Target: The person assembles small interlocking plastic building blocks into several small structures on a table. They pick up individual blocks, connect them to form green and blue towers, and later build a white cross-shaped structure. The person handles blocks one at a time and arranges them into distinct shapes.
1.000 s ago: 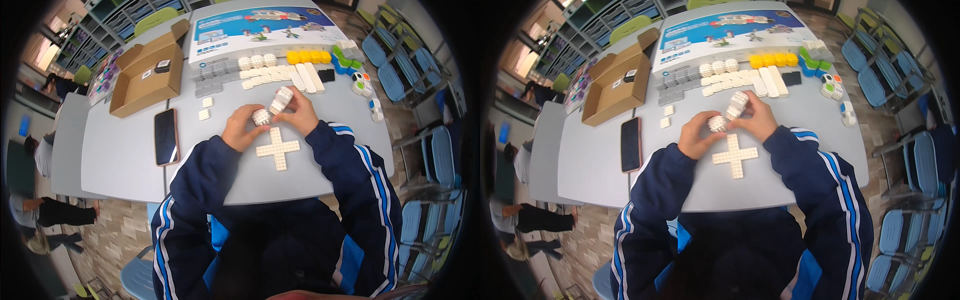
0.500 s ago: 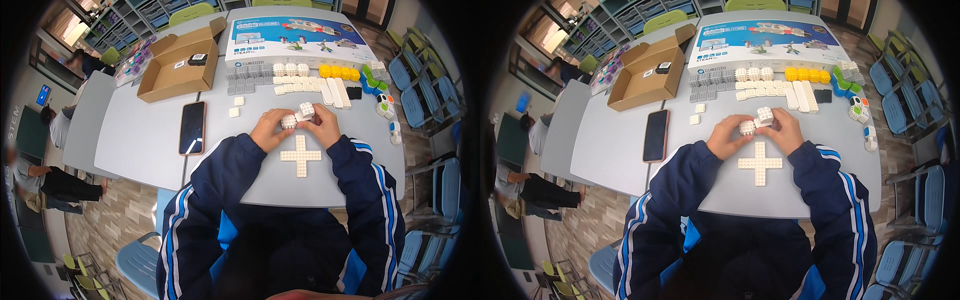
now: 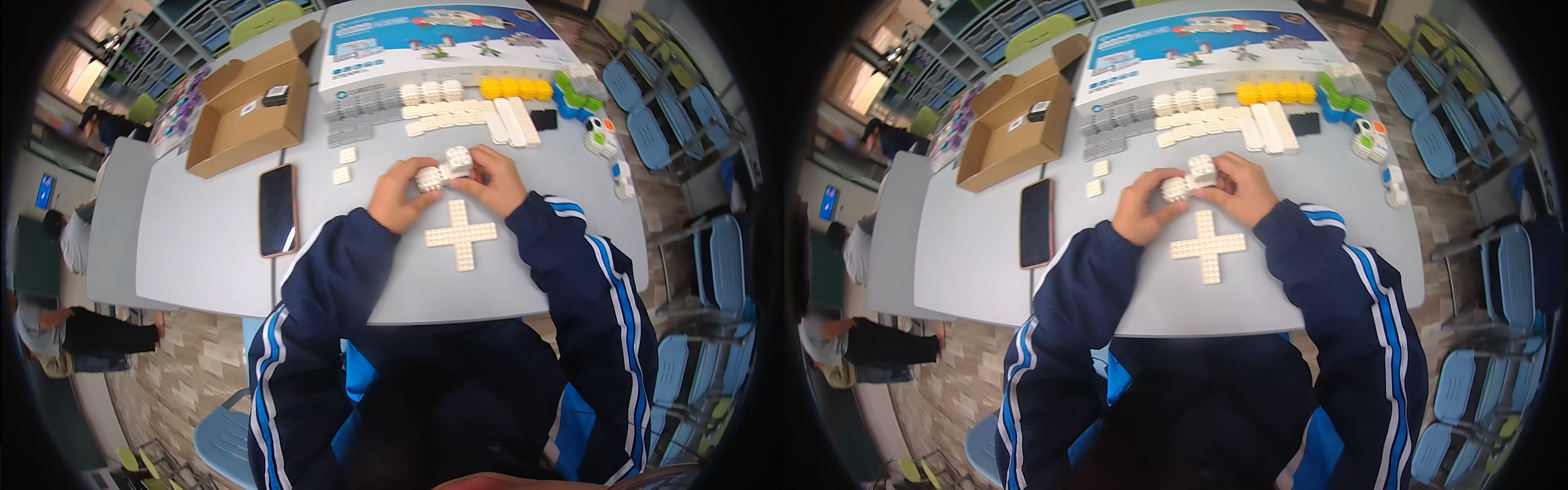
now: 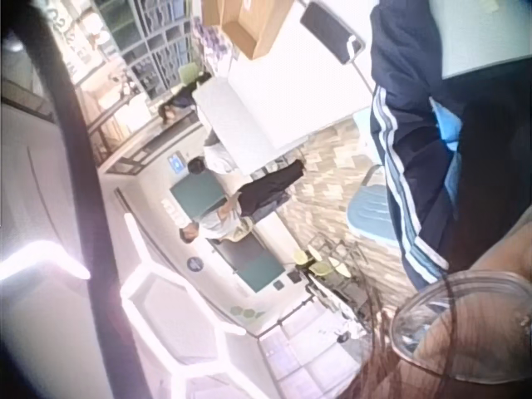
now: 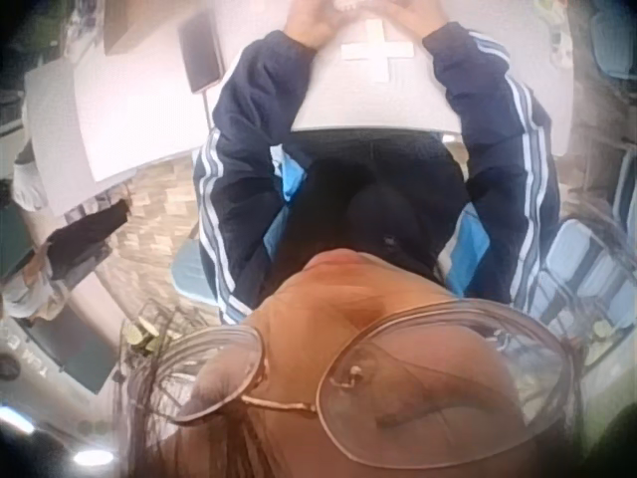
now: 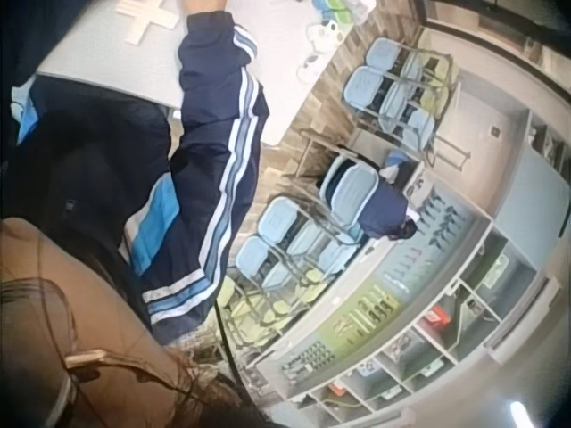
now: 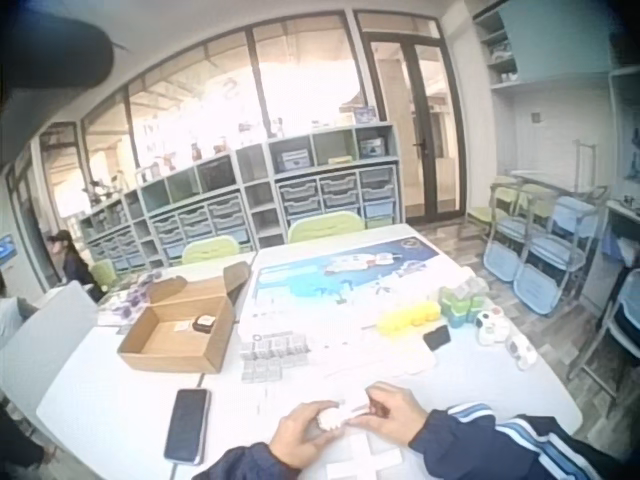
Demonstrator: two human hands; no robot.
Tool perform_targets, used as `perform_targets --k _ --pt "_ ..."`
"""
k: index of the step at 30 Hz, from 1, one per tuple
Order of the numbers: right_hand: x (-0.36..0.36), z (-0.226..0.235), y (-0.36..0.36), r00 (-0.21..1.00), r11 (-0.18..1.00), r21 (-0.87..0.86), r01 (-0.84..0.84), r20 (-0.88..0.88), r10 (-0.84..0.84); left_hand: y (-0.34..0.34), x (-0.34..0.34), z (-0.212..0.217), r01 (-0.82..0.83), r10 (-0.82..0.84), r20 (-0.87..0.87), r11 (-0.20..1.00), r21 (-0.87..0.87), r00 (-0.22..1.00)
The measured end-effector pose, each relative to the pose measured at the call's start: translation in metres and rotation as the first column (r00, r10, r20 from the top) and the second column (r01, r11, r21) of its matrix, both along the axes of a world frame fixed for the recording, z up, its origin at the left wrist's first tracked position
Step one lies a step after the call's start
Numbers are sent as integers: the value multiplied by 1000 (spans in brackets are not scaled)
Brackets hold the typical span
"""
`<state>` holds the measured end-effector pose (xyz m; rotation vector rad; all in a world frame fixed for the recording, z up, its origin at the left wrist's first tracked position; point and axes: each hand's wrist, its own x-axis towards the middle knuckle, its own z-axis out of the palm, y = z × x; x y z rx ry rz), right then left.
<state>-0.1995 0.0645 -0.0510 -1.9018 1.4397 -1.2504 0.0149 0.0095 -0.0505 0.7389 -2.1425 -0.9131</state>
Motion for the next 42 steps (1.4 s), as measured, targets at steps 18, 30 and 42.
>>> perform_targets --k 18,30,42 --pt "-2 0 -1 999 998 50 -29 23 28 -2 3 2 9 -12 36 998 70 999" --pt "1 2 3 992 987 118 -108 -45 114 0 0 3 32 -32 5 999 34 999" --pt "3 14 8 949 942 114 -314 25 314 -16 12 6 265 -269 3 951 156 963"
